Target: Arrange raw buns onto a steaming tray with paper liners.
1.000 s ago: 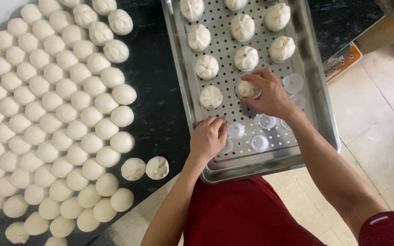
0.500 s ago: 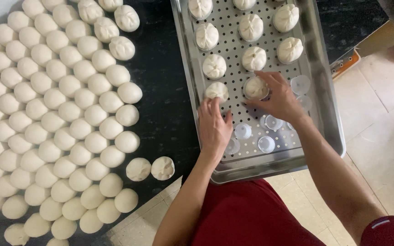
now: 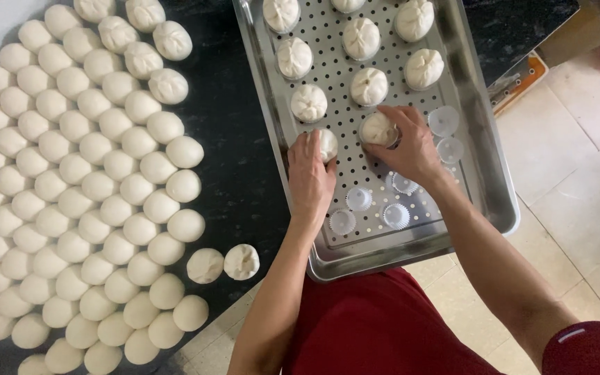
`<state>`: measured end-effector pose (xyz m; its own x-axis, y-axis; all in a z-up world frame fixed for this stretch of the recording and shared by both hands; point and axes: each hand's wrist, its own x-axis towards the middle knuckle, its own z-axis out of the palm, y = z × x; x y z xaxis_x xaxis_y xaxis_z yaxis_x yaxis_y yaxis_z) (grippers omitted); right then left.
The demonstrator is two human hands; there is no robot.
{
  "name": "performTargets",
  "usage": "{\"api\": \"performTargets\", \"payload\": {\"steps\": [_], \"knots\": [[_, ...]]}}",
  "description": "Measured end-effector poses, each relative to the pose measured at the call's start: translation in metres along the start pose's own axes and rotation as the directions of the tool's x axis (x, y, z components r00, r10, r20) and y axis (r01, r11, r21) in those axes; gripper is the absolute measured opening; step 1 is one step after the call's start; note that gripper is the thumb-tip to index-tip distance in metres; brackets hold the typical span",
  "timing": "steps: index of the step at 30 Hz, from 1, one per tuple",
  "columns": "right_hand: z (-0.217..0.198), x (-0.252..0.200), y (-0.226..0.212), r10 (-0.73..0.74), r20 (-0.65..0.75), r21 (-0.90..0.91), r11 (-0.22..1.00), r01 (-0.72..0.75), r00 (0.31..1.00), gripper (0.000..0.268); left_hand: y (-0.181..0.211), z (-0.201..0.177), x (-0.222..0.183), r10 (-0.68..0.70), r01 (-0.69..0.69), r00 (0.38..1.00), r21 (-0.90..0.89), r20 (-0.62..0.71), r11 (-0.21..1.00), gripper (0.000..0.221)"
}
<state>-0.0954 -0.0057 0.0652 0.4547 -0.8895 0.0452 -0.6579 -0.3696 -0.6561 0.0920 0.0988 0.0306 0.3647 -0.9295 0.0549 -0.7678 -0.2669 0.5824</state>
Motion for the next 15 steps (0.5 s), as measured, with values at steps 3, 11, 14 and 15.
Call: {"api": "performTargets", "payload": {"steps": [3, 11, 14, 15], "knots": [[-0.002, 0.002, -0.004, 0.058, 0.054, -0.051, 0.997, -0.055, 0.997, 0.081, 0.001, -0.006, 0.002, 0.049, -0.049, 0.999, 0.007, 0.005, 0.999, 0.077], [-0.014, 0.041, 0.000, 0.111, -0.057, 0.084, 0.991, -0.106, 0.992, 0.076, 0.008, -0.022, 0.054, -0.081, 0.062, 0.992, -0.180, -0.101, 0.982, 0.094], [-0.002, 0.075, 0.000, 0.176, 0.061, -0.034, 0.984, -0.174, 0.983, 0.096, 0.011, -0.025, 0.084, -0.065, 0.050, 0.991, -0.126, -0.116, 0.991, 0.096], [0.003, 0.078, 0.007, 0.171, 0.056, -0.031, 0.985, -0.170, 0.984, 0.096, 0.009, -0.021, 0.088, -0.061, 0.046, 0.991, -0.124, -0.122, 0.991, 0.096]]}}
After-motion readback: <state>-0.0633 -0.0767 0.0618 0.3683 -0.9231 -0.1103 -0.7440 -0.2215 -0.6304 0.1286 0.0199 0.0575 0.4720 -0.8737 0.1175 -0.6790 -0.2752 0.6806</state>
